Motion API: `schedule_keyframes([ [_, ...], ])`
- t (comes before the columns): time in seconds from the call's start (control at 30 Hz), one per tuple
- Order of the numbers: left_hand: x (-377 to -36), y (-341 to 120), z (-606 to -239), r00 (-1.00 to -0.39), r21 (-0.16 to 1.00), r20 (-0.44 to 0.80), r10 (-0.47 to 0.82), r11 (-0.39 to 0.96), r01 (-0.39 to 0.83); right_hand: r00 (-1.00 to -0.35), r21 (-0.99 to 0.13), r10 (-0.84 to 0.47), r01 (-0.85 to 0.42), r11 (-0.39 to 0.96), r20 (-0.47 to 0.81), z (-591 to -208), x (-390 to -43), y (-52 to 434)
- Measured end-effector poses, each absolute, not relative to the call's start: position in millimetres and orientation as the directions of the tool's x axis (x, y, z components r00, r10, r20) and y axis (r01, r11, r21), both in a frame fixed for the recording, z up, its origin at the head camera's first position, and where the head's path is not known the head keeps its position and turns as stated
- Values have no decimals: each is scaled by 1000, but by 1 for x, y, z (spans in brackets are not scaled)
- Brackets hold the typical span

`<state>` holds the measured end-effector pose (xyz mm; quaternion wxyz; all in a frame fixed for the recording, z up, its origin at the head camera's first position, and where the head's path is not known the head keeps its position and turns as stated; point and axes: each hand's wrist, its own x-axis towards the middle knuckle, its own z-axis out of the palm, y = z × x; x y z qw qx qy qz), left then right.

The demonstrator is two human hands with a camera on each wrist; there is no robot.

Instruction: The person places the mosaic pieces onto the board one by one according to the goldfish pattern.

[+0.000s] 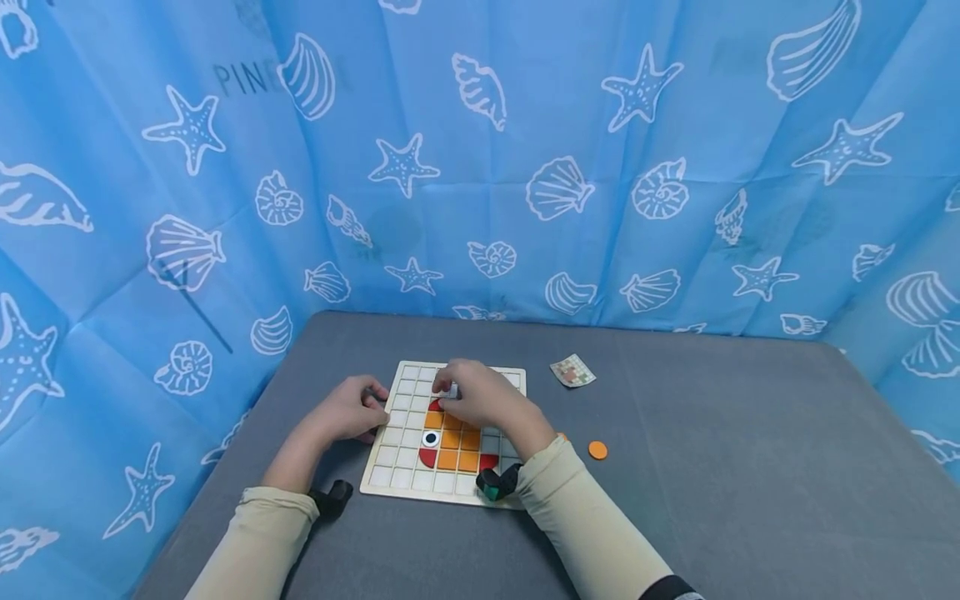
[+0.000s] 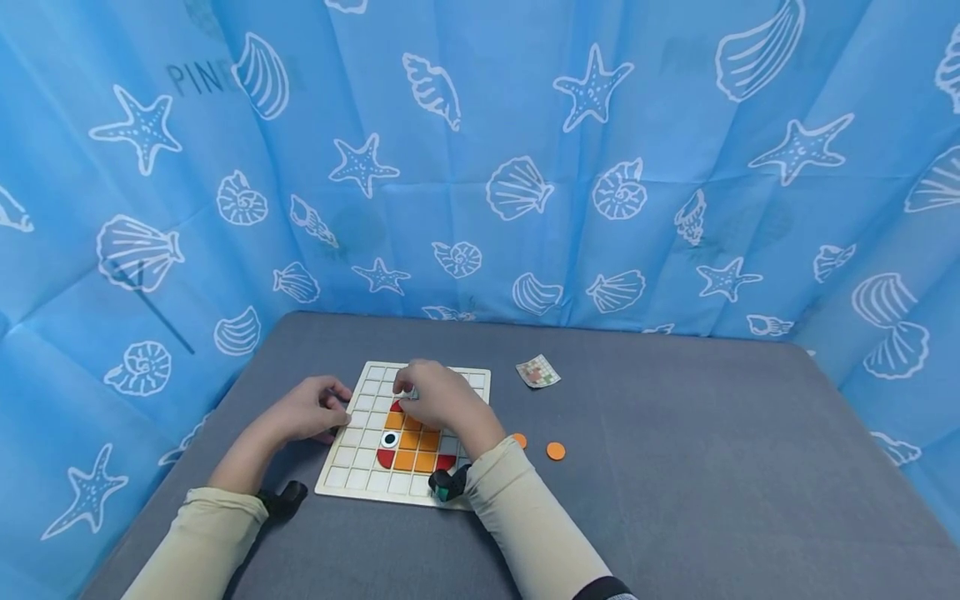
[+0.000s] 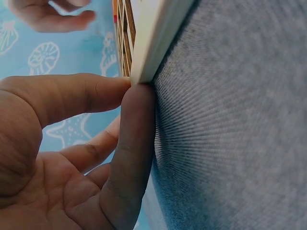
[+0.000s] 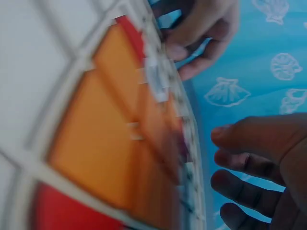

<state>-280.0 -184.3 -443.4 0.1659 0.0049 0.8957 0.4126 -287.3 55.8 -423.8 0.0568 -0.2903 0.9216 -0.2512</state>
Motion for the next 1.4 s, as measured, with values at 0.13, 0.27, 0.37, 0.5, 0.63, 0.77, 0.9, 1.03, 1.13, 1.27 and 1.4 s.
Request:
schedule_keyframes([
  [0.13, -280, -185, -445, -942, 745, -299, 150, 654, -132, -812, -549, -573, -530, 646, 111, -409, -281, 68],
  [0.27, -281, -186, -446, -943, 750, -294, 153, 649, -128, -797, -573, -583, -556, 602, 162, -393, -274, 90],
  [0.37, -282, -186, -445, -943, 757, -292, 157, 641, -128, -797, -579, -577, -559, 594, 177, -386, -269, 114],
  [0.5, -282, -185, -443, -938, 759, -302, 171, 638, -129, -826, -585, -538, -523, 620, 168, -387, -256, 155],
  [0.63, -282, -185, -443, -938, 755, -302, 168, 643, -128, -857, -571, -495, -481, 665, 146, -394, -239, 196],
  [0.77, -281, -186, -443, -941, 753, -301, 153, 644, -136, -868, -570, -477, -464, 678, 139, -406, -224, 230],
  [0.9, -279, -186, -443, -942, 752, -301, 151, 645, -137, -860, -584, -490, -475, 659, 146, -420, -214, 252],
  [1.03, -278, -188, -444, -941, 749, -307, 140, 646, -148, -858, -600, -501, -459, 656, 108, -428, -210, 262],
  [1.13, -277, -188, -445, -942, 747, -305, 142, 649, -144, -868, -608, -491, -432, 666, 79, -431, -208, 267],
  [1.27, -277, -188, -444, -943, 750, -296, 151, 648, -131, -870, -620, -488, -420, 663, 67, -435, -208, 271],
  [1.4, -278, -185, -442, -944, 754, -290, 160, 646, -122, -858, -630, -510, -429, 647, 61, -440, -209, 273],
])
